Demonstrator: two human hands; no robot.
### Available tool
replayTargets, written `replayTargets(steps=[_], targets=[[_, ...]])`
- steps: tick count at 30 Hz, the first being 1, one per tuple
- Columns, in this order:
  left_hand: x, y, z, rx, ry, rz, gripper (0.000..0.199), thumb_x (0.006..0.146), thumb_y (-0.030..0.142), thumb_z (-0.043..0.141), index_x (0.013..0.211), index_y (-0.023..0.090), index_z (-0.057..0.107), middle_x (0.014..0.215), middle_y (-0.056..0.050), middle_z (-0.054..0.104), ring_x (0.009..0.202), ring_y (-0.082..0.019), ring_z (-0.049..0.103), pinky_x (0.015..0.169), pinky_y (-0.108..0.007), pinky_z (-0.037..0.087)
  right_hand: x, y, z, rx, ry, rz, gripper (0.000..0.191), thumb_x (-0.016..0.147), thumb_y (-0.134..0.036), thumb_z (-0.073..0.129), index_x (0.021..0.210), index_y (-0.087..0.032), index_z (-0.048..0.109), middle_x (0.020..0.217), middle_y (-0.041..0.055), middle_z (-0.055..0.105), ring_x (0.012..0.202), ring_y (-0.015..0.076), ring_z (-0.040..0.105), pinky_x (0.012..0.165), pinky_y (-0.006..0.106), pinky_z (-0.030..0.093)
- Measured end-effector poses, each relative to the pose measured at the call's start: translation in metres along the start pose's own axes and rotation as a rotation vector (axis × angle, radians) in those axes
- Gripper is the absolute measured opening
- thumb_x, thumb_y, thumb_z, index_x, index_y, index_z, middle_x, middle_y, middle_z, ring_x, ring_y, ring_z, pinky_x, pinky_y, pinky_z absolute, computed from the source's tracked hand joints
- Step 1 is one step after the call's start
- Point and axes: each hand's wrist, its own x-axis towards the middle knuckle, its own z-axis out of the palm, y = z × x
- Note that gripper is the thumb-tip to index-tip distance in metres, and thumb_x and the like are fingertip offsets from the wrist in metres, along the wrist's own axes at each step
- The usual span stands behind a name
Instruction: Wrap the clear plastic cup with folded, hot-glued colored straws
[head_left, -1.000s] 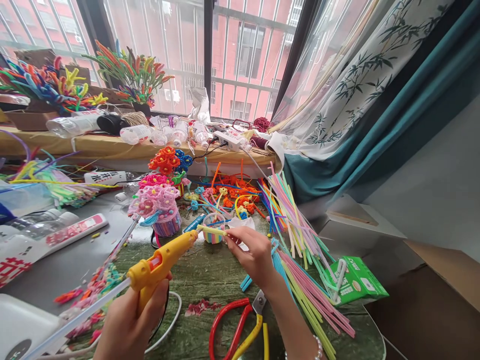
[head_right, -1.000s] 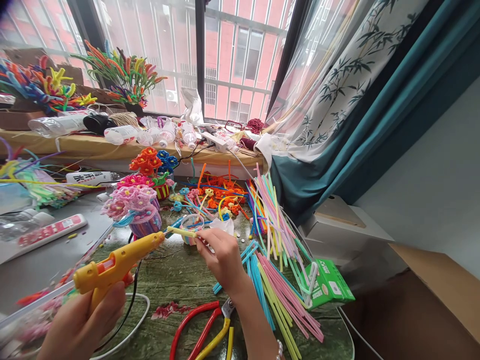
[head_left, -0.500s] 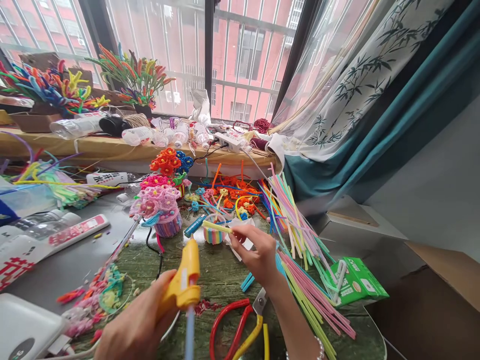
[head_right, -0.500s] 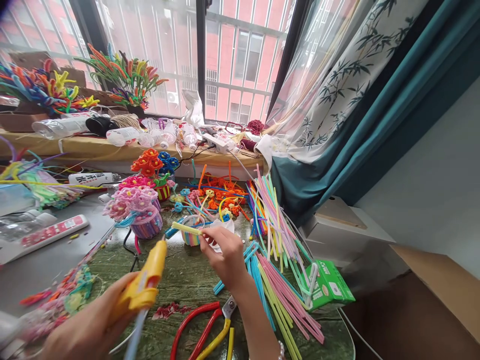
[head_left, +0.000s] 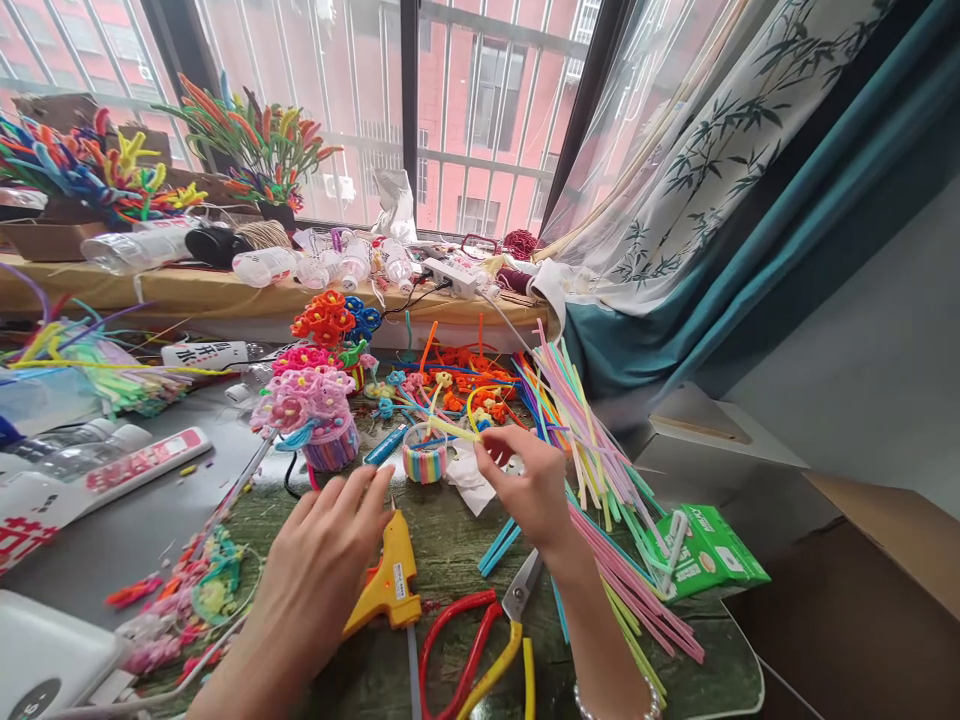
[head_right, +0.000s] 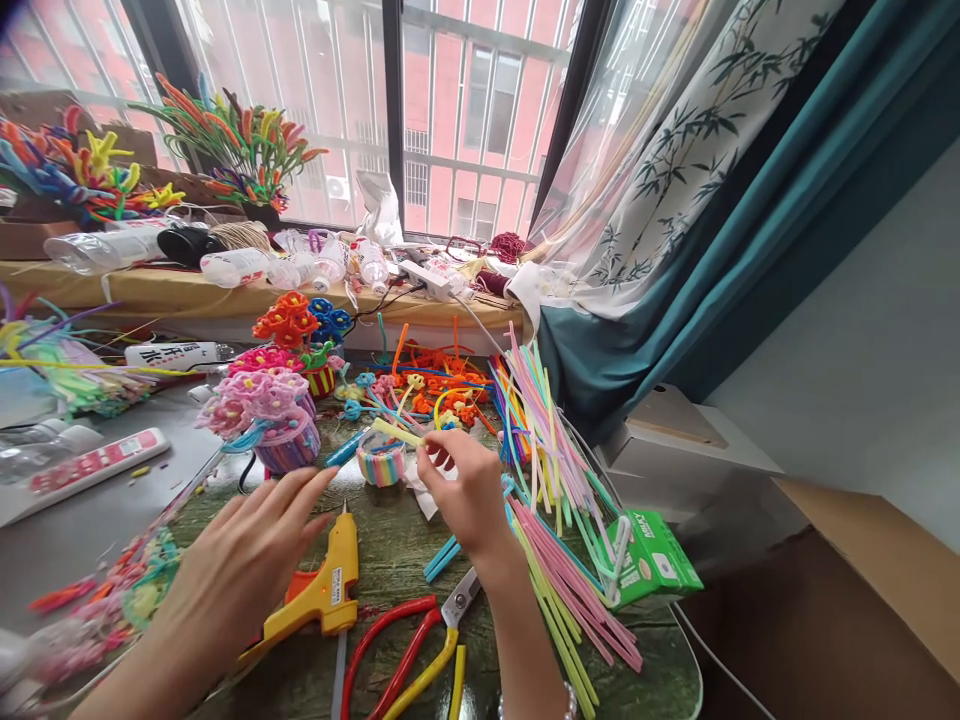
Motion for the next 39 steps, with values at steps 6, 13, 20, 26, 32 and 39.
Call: replayTargets(steps=[6, 13, 20, 26, 32, 39], targets=[[0.069, 0.001, 0.027, -0.112, -0.167, 0.094, 0.029, 0.085, 0.002, 0.046, 0.099, 0.017, 0.065, 0.097, -0.009, 0.072, 0.07, -0.021, 0.07, 0.053, -0.027, 0.043, -0.001, 0.008, -0.019, -0.294, -0.151, 0.075, 0.009, 0.083, -0.013, 0.06, 0.079, -0.018, 0.066, 0.067, 0.0004, 0.066, 0.058, 0.0153, 0.06, 0.059, 0.026, 0.043], [0.061, -0.015, 0.029, -0.446, -0.053, 0.013, 0.025, 0.091, 0.011, 0.042, 0.085, 0.019, 0.064, 0.085, -0.004, 0.071, 0.078, -0.018, 0.068, 0.065, -0.023, 0.045, -0.004, 0.0, -0.016, -0.515, -0.22, 0.03, 0.013, 0.08, -0.01, 0.062, 0.071, -0.019, 0.062, 0.065, 0.0009, 0.066, 0.058, 0.017, 0.062, 0.052, 0.028, 0.034], [0.062, -0.019, 0.024, -0.576, 0.166, 0.045, 0.018, 0.094, 0.02, 0.046, 0.088, 0.018, 0.063, 0.086, -0.005, 0.071, 0.076, -0.015, 0.066, 0.069, -0.023, 0.046, 0.001, -0.011, -0.013, -0.518, -0.199, -0.041, 0.016, 0.082, -0.011, 0.061, 0.068, -0.02, 0.058, 0.063, 0.0007, 0.063, 0.056, 0.0163, 0.06, 0.052, 0.028, 0.033], [0.061, -0.018, 0.021, -0.554, 0.2, 0.077, 0.018, 0.095, 0.019, 0.045, 0.089, 0.019, 0.062, 0.086, -0.004, 0.071, 0.077, -0.015, 0.065, 0.07, -0.023, 0.046, 0.003, -0.015, -0.012, -0.471, -0.202, -0.031, 0.016, 0.082, -0.012, 0.061, 0.068, -0.02, 0.058, 0.063, 0.0001, 0.062, 0.054, 0.0151, 0.057, 0.052, 0.027, 0.034], [0.061, -0.015, 0.019, -0.406, 0.203, 0.144, 0.021, 0.096, 0.016, 0.044, 0.085, 0.018, 0.061, 0.079, -0.002, 0.068, 0.071, -0.015, 0.061, 0.066, -0.025, 0.045, 0.005, -0.017, -0.006, -0.275, -0.199, -0.001, 0.016, 0.084, -0.009, 0.058, 0.071, -0.019, 0.06, 0.068, 0.0012, 0.064, 0.061, 0.0154, 0.061, 0.06, 0.025, 0.042], [0.061, -0.004, 0.012, -0.156, 0.186, 0.253, 0.029, 0.086, -0.001, 0.04, 0.084, 0.018, 0.063, 0.078, -0.004, 0.066, 0.069, -0.018, 0.058, 0.064, -0.029, 0.045, 0.005, -0.015, 0.006, -0.144, -0.166, -0.079, 0.017, 0.086, -0.009, 0.056, 0.075, -0.018, 0.063, 0.069, 0.0024, 0.066, 0.063, 0.0156, 0.063, 0.062, 0.025, 0.047]])
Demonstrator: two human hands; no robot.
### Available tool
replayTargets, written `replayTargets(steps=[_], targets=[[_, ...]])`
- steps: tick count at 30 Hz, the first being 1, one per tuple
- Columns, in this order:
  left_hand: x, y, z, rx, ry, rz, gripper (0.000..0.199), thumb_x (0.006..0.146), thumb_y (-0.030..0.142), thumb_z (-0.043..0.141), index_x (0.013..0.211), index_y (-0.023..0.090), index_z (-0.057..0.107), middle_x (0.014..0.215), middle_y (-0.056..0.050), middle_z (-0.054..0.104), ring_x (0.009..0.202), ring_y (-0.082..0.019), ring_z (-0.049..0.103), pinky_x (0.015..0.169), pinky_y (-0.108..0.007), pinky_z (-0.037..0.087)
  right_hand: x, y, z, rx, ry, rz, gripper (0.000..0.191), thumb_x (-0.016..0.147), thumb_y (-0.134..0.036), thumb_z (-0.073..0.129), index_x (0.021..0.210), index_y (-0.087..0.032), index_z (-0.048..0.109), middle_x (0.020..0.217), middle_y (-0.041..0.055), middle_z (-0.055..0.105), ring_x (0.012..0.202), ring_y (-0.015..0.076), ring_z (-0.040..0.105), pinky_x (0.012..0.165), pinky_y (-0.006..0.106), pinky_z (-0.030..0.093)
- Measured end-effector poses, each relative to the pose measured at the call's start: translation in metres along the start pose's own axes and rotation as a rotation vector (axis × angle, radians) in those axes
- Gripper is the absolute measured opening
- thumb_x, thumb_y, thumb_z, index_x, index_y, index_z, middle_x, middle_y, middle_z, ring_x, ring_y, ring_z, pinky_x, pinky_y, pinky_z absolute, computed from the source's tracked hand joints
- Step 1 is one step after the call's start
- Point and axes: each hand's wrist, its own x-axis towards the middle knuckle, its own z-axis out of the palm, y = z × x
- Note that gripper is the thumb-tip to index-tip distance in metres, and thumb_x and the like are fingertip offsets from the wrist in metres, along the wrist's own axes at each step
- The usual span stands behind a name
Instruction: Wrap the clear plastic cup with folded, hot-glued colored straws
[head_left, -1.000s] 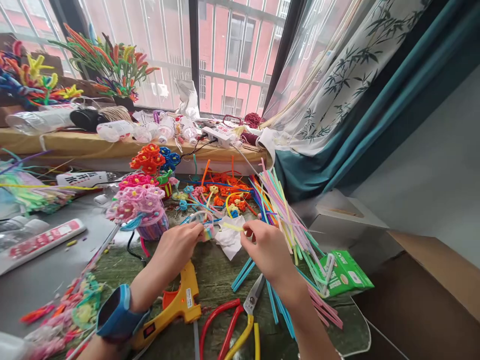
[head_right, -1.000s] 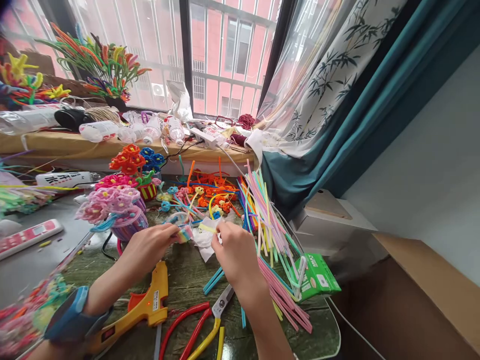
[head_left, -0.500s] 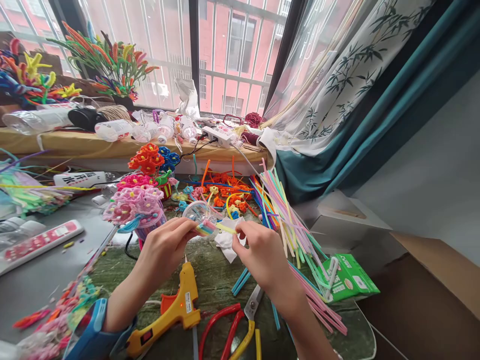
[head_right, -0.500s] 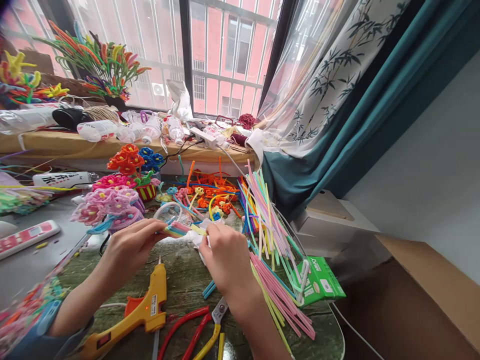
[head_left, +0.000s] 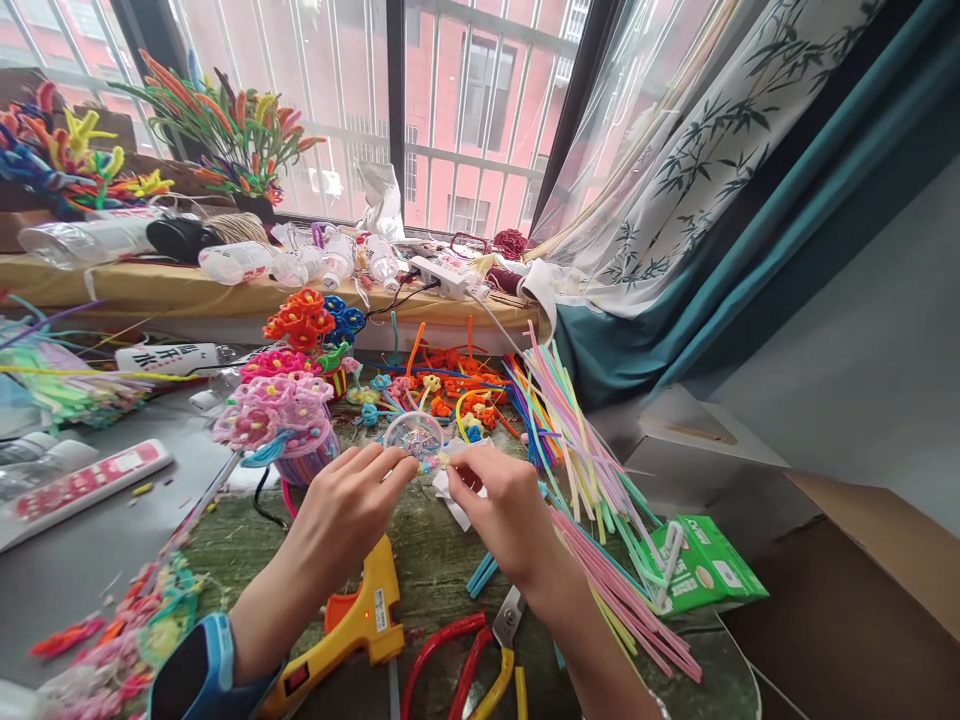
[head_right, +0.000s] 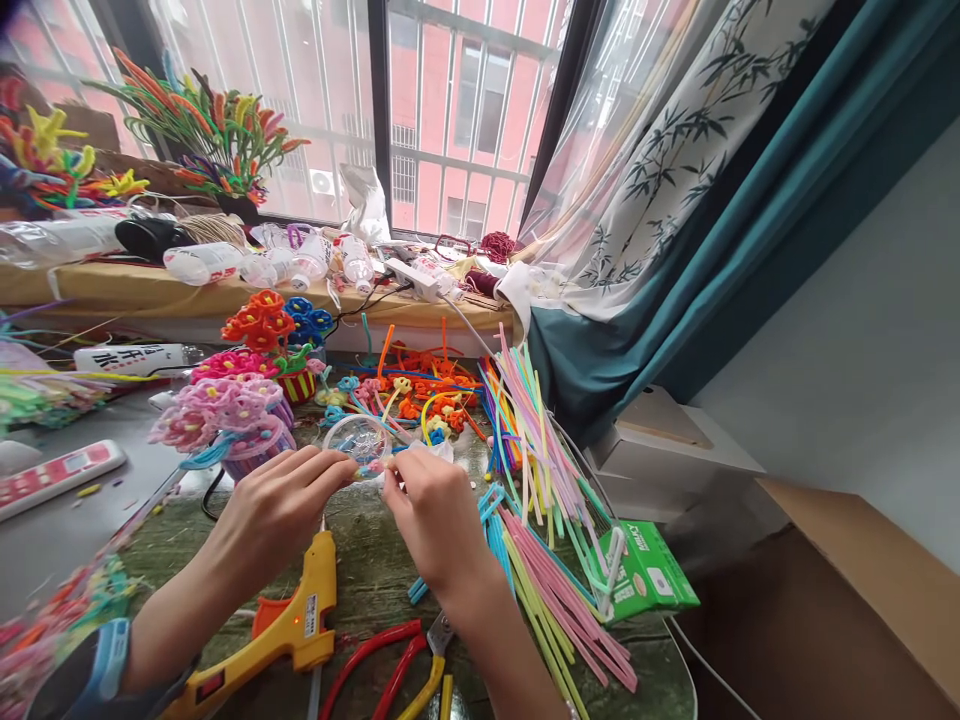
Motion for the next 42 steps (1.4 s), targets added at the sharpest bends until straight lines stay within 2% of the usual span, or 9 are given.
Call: replayTargets(steps=[3, 7, 13, 20, 25, 34, 42], targets=[[0.0, 0.002, -0.001, 0.041, 0.006, 0.018, 0.032, 0.085, -0.004, 0.038, 0.083, 0.018, 0.062, 0.076, -0.003, 0.065, 0.067, -0.018, 0.057, 0.063, -0.03, 0.044, 0.001, -0.001, 0.005, 0.043, 0.018, 0.035, 0.017, 0.087, -0.01, 0.056, 0.074, -0.018, 0.064, 0.069, 0.0022, 0.068, 0.06, 0.0147, 0.062, 0.061, 0.025, 0.048], [-0.001, 0.004, 0.0, 0.088, 0.013, 0.041, 0.033, 0.087, -0.003, 0.037, 0.086, 0.017, 0.063, 0.076, -0.004, 0.066, 0.068, -0.019, 0.058, 0.063, -0.031, 0.043, 0.001, -0.005, 0.011, 0.15, 0.107, 0.192, 0.019, 0.085, -0.016, 0.059, 0.067, -0.018, 0.063, 0.063, 0.0008, 0.067, 0.053, 0.0131, 0.061, 0.056, 0.023, 0.049], [0.002, 0.007, -0.004, 0.12, 0.096, 0.048, 0.033, 0.094, 0.003, 0.033, 0.086, 0.016, 0.063, 0.077, -0.006, 0.066, 0.069, -0.019, 0.059, 0.062, -0.031, 0.043, 0.0, -0.015, 0.02, 0.279, 0.23, 0.346, 0.016, 0.081, -0.018, 0.063, 0.065, -0.018, 0.067, 0.059, 0.0011, 0.07, 0.049, 0.0144, 0.063, 0.051, 0.024, 0.05], [-0.001, 0.007, -0.003, 0.203, 0.145, 0.053, 0.035, 0.096, 0.003, 0.031, 0.086, 0.013, 0.063, 0.077, -0.006, 0.067, 0.069, -0.018, 0.06, 0.062, -0.03, 0.045, 0.001, -0.021, 0.028, 0.538, 0.235, 0.536, 0.018, 0.079, -0.028, 0.065, 0.069, -0.015, 0.071, 0.061, 0.0049, 0.072, 0.052, 0.0182, 0.066, 0.052, 0.027, 0.054], [0.0, 0.008, 0.0, 0.221, 0.212, 0.079, 0.029, 0.095, 0.003, 0.036, 0.09, 0.011, 0.064, 0.076, -0.007, 0.066, 0.066, -0.018, 0.059, 0.062, -0.03, 0.047, 0.004, -0.03, 0.029, 0.729, 0.261, 0.686, 0.021, 0.076, -0.033, 0.068, 0.067, -0.014, 0.069, 0.059, 0.0032, 0.068, 0.049, 0.0159, 0.064, 0.049, 0.025, 0.054], [0.001, 0.01, 0.001, 0.282, 0.286, 0.095, 0.027, 0.094, 0.003, 0.04, 0.085, 0.009, 0.065, 0.072, -0.007, 0.067, 0.064, -0.018, 0.061, 0.064, -0.03, 0.048, 0.007, -0.035, 0.036, 0.835, 0.319, 0.749, 0.023, 0.073, -0.034, 0.073, 0.066, -0.013, 0.069, 0.058, 0.0021, 0.066, 0.048, 0.0131, 0.061, 0.049, 0.024, 0.052], [0.002, 0.011, -0.003, 0.301, 0.325, 0.101, 0.029, 0.094, 0.001, 0.041, 0.08, 0.01, 0.065, 0.069, -0.005, 0.068, 0.06, -0.016, 0.063, 0.06, -0.029, 0.047, 0.008, -0.028, 0.037, 1.122, 0.307, 0.795, 0.024, 0.067, -0.034, 0.08, 0.063, -0.013, 0.07, 0.052, 0.0008, 0.066, 0.044, 0.0108, 0.058, 0.046, 0.022, 0.048]])
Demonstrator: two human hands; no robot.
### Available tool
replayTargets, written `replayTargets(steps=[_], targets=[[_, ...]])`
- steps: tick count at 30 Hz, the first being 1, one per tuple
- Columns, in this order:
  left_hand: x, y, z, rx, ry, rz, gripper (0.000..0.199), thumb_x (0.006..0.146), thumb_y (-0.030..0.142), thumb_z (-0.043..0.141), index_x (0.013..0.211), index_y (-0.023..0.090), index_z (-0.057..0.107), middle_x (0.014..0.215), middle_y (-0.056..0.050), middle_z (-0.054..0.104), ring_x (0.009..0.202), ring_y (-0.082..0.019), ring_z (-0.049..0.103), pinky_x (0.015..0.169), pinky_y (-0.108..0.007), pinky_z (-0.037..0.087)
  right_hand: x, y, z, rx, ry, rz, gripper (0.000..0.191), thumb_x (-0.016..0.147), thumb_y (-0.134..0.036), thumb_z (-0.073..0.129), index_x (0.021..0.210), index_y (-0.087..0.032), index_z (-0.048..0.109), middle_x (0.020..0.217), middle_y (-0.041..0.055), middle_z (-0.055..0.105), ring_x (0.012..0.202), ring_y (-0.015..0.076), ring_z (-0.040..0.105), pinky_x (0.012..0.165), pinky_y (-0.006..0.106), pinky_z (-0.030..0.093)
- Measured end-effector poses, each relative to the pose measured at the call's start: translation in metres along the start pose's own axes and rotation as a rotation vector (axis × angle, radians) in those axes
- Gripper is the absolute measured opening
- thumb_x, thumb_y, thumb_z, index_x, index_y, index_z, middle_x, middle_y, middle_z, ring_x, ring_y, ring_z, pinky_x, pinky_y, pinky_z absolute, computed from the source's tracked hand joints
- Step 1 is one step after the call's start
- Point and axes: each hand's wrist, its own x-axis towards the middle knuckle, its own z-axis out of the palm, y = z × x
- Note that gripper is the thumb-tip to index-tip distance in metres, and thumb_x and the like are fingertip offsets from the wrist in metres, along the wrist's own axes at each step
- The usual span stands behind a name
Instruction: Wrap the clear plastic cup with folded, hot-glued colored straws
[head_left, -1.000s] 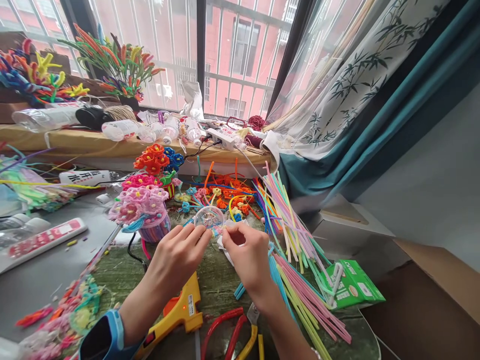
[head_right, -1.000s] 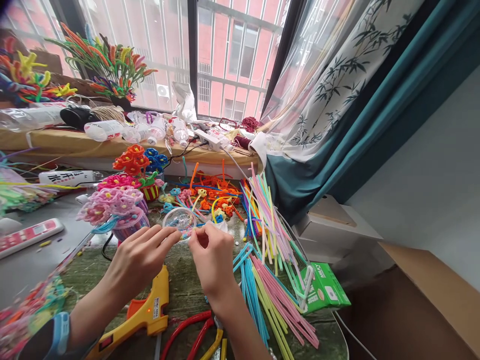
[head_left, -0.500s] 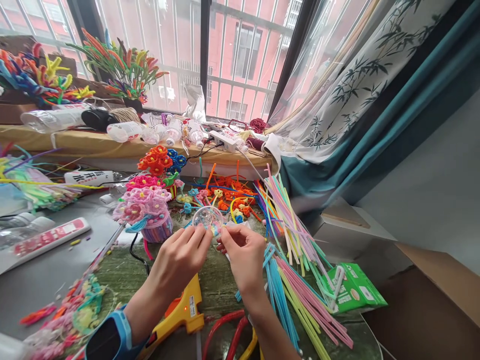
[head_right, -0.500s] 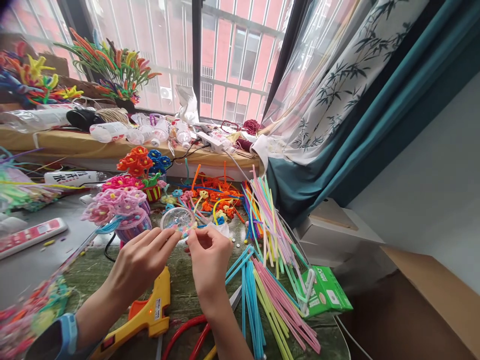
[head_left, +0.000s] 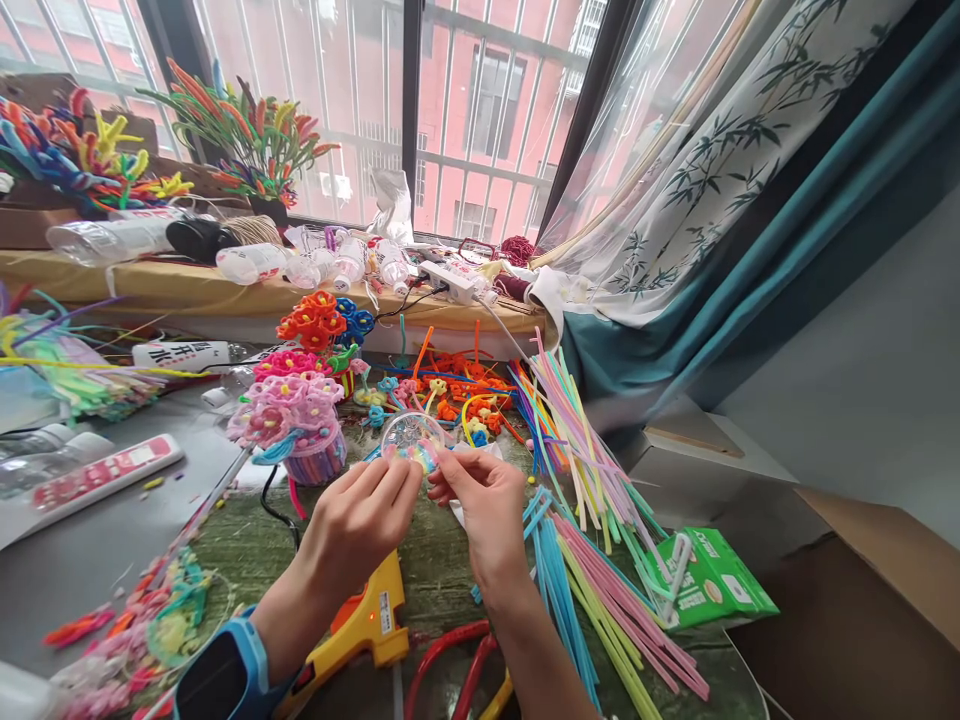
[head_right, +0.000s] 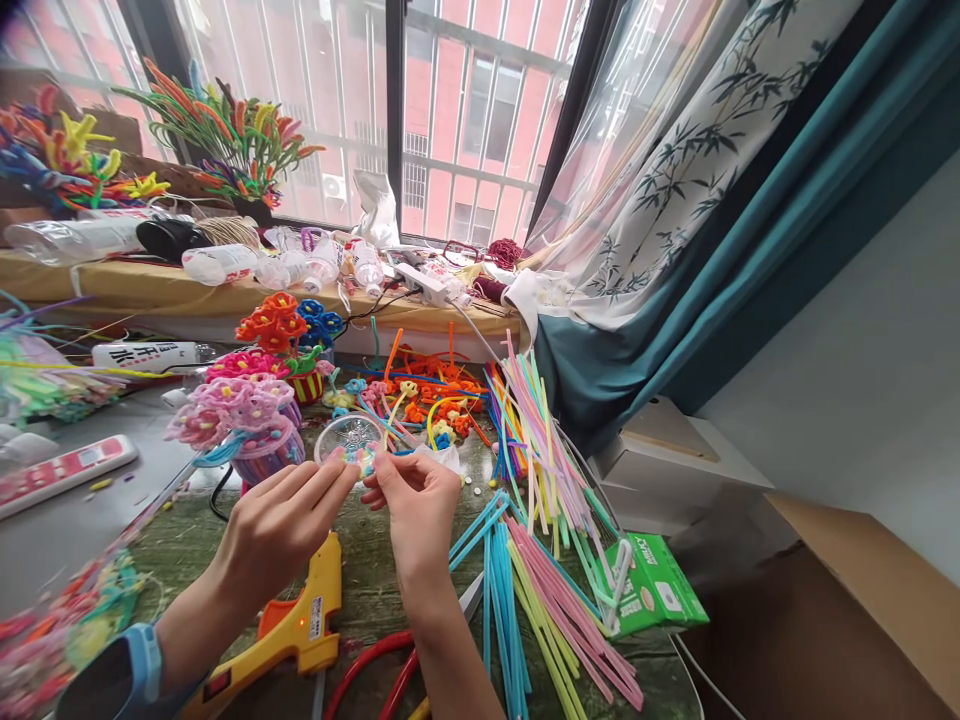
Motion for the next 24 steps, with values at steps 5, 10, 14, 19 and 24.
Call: replayTargets(steps=[5, 10, 14, 19, 24], targets=[[-0.005, -0.003, 0.0, -0.05, 0.093, 0.019, 0.018, 0.091, 0.001, 0.05, 0.085, 0.008, 0.065, 0.071, -0.006, 0.07, 0.062, -0.016, 0.063, 0.063, -0.03, 0.048, -0.003, 0.0, 0.001, 0.128, -0.025, 0.077, 0.028, 0.061, -0.035, 0.086, 0.06, -0.012, 0.07, 0.051, 0.0008, 0.066, 0.043, 0.0077, 0.054, 0.046, 0.02, 0.043], [-0.012, -0.006, 0.002, -0.094, 0.153, 0.018, 0.011, 0.085, 0.002, 0.059, 0.089, 0.009, 0.066, 0.074, -0.008, 0.07, 0.067, -0.018, 0.063, 0.069, -0.032, 0.05, -0.006, 0.002, 0.007, 0.19, -0.017, 0.14, 0.034, 0.052, -0.04, 0.089, 0.058, -0.013, 0.07, 0.05, 0.0005, 0.065, 0.041, 0.0074, 0.05, 0.044, 0.021, 0.039], [-0.008, -0.011, -0.001, -0.27, 0.094, -0.164, 0.021, 0.085, -0.001, 0.05, 0.082, 0.013, 0.065, 0.071, -0.005, 0.068, 0.066, -0.017, 0.061, 0.067, -0.029, 0.047, -0.002, -0.008, -0.001, 0.119, -0.094, 0.104, 0.034, 0.059, -0.044, 0.086, 0.062, -0.014, 0.071, 0.053, 0.0008, 0.065, 0.043, 0.0076, 0.05, 0.046, 0.021, 0.038], [-0.001, -0.019, -0.007, -0.829, -0.152, -0.654, 0.018, 0.084, 0.017, 0.052, 0.068, 0.018, 0.06, 0.061, 0.002, 0.057, 0.057, -0.013, 0.051, 0.054, -0.023, 0.04, 0.012, -0.045, -0.024, -0.24, -0.182, -0.064, 0.029, 0.066, -0.043, 0.081, 0.073, -0.016, 0.075, 0.064, 0.0014, 0.067, 0.05, 0.0085, 0.048, 0.05, 0.023, 0.038], [0.001, -0.018, -0.011, -1.318, -0.292, -0.96, 0.024, 0.08, 0.036, 0.056, 0.065, 0.017, 0.055, 0.059, 0.003, 0.045, 0.055, -0.011, 0.039, 0.048, -0.022, 0.031, 0.022, -0.065, -0.026, -0.534, -0.486, -0.117, 0.027, 0.075, -0.042, 0.075, 0.089, -0.019, 0.077, 0.078, 0.0015, 0.068, 0.058, 0.009, 0.045, 0.051, 0.022, 0.033]])
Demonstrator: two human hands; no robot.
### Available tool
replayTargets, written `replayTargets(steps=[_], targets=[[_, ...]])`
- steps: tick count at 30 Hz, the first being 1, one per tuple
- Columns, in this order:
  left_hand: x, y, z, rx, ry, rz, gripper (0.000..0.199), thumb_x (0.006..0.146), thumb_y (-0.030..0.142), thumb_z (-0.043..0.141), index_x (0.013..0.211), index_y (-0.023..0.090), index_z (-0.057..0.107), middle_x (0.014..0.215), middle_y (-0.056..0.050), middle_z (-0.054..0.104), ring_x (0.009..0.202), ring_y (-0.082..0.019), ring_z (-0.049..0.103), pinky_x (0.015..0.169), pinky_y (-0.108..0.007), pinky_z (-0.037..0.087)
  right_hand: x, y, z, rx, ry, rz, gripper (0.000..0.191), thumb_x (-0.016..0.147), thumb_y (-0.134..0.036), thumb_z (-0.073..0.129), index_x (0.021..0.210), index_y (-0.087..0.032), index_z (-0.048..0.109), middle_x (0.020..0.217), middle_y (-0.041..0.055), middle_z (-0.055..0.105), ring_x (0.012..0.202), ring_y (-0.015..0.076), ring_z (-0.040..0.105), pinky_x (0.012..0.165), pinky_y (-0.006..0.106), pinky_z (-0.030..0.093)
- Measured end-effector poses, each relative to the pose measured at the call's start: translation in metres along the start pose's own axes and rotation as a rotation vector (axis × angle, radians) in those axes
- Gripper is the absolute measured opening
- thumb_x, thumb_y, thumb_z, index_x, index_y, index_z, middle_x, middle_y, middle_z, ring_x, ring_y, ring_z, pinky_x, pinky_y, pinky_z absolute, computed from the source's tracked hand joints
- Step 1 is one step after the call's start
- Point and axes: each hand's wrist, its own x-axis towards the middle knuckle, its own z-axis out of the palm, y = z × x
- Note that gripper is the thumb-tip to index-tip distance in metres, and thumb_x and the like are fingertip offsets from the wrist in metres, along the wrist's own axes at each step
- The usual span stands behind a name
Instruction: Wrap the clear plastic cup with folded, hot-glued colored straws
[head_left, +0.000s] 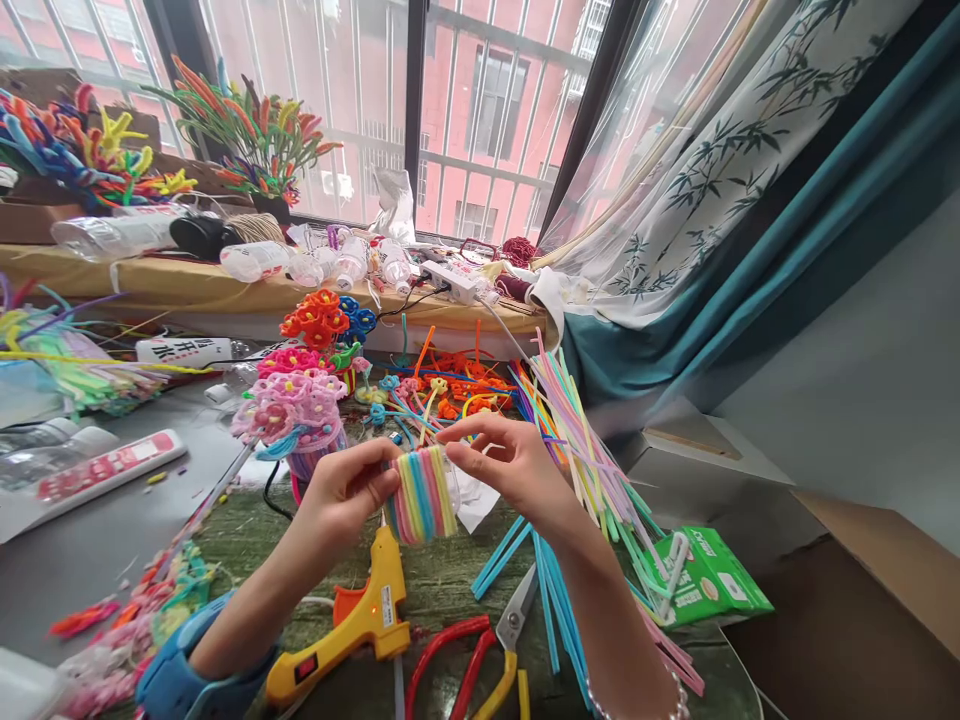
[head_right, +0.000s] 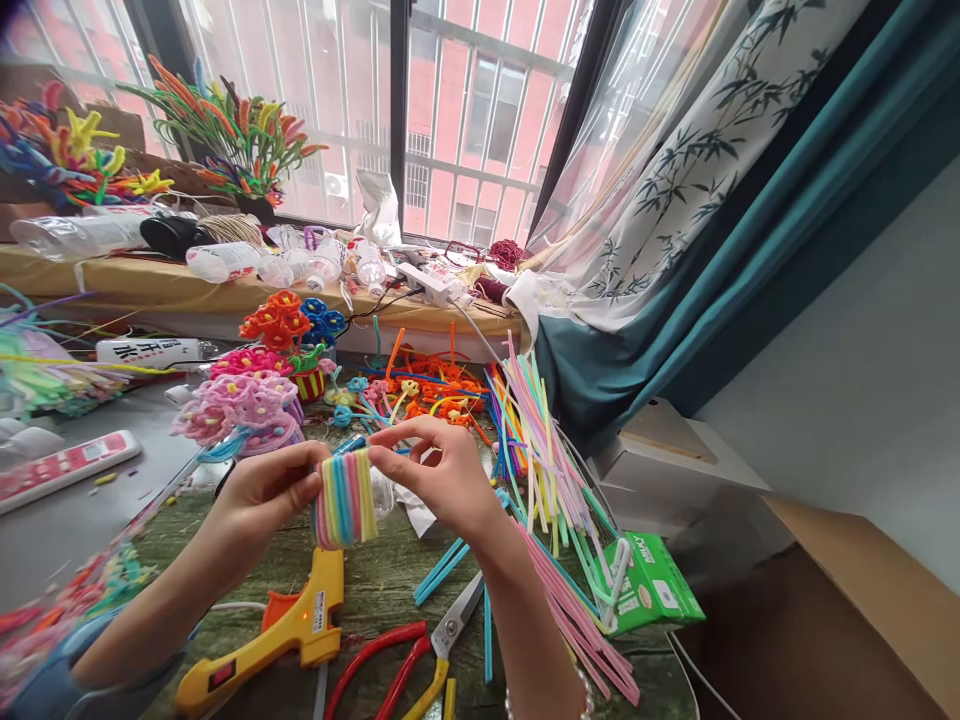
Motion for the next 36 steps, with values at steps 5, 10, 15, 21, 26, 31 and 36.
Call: replayTargets(steps=[5, 10, 15, 21, 26, 31, 36], targets=[[-0.002, 0.001, 0.003, -0.103, -0.046, -0.084, 0.026, 0.076, 0.039, 0.059, 0.064, 0.017, 0.055, 0.06, 0.003, 0.042, 0.058, -0.012, 0.037, 0.05, -0.022, 0.029, 0.008, 0.004, 0.007, 0.054, -0.164, 0.042, 0.033, 0.072, -0.048, 0.077, 0.083, -0.017, 0.076, 0.06, -0.0019, 0.057, 0.049, 0.0071, 0.036, 0.045, 0.022, 0.024], [-0.001, -0.003, 0.002, -0.155, -0.061, -0.099, 0.028, 0.075, 0.041, 0.064, 0.063, 0.017, 0.056, 0.06, 0.003, 0.043, 0.059, -0.012, 0.037, 0.051, -0.022, 0.029, 0.01, 0.003, 0.008, 0.166, -0.246, 0.053, 0.036, 0.065, -0.048, 0.082, 0.079, -0.015, 0.075, 0.056, -0.0051, 0.05, 0.049, 0.0064, 0.033, 0.046, 0.021, 0.024], [-0.001, -0.007, 0.003, -0.267, -0.09, -0.136, 0.032, 0.074, 0.042, 0.068, 0.061, 0.016, 0.054, 0.059, 0.004, 0.043, 0.057, -0.011, 0.037, 0.051, -0.022, 0.029, 0.01, -0.003, 0.0, 0.138, -0.357, 0.076, 0.034, 0.066, -0.043, 0.082, 0.083, -0.014, 0.076, 0.052, -0.0071, 0.044, 0.048, 0.0065, 0.031, 0.044, 0.021, 0.022], [-0.002, -0.012, 0.004, -0.349, -0.095, -0.175, 0.036, 0.071, 0.046, 0.071, 0.061, 0.015, 0.055, 0.06, 0.003, 0.045, 0.058, -0.011, 0.039, 0.052, -0.021, 0.029, 0.01, -0.01, -0.005, 0.09, -0.435, 0.029, 0.03, 0.068, -0.036, 0.081, 0.086, -0.014, 0.073, 0.052, -0.0093, 0.038, 0.05, 0.0068, 0.028, 0.045, 0.021, 0.018], [-0.001, -0.01, 0.005, -0.332, -0.116, -0.161, 0.039, 0.072, 0.047, 0.07, 0.06, 0.015, 0.053, 0.06, 0.004, 0.043, 0.058, -0.011, 0.037, 0.052, -0.021, 0.028, 0.009, -0.008, -0.01, 0.062, -0.482, -0.015, 0.032, 0.066, -0.024, 0.084, 0.093, -0.015, 0.07, 0.057, -0.0101, 0.035, 0.053, 0.0073, 0.029, 0.047, 0.021, 0.019], [0.0, -0.007, 0.007, -0.301, -0.111, -0.162, 0.037, 0.073, 0.046, 0.069, 0.061, 0.015, 0.053, 0.06, 0.003, 0.043, 0.059, -0.011, 0.037, 0.052, -0.022, 0.028, 0.008, -0.004, -0.007, 0.125, -0.435, 0.028, 0.029, 0.077, -0.041, 0.074, 0.088, -0.015, 0.069, 0.059, -0.007, 0.043, 0.053, 0.0079, 0.034, 0.047, 0.021, 0.023], [-0.001, -0.009, 0.008, -0.34, -0.084, -0.194, 0.037, 0.071, 0.047, 0.071, 0.062, 0.015, 0.054, 0.06, 0.003, 0.042, 0.058, -0.011, 0.036, 0.052, -0.021, 0.028, 0.005, -0.005, -0.004, 0.134, -0.423, 0.044, 0.031, 0.07, -0.038, 0.081, 0.087, -0.016, 0.067, 0.055, -0.011, 0.032, 0.05, 0.0067, 0.026, 0.046, 0.021, 0.018]])
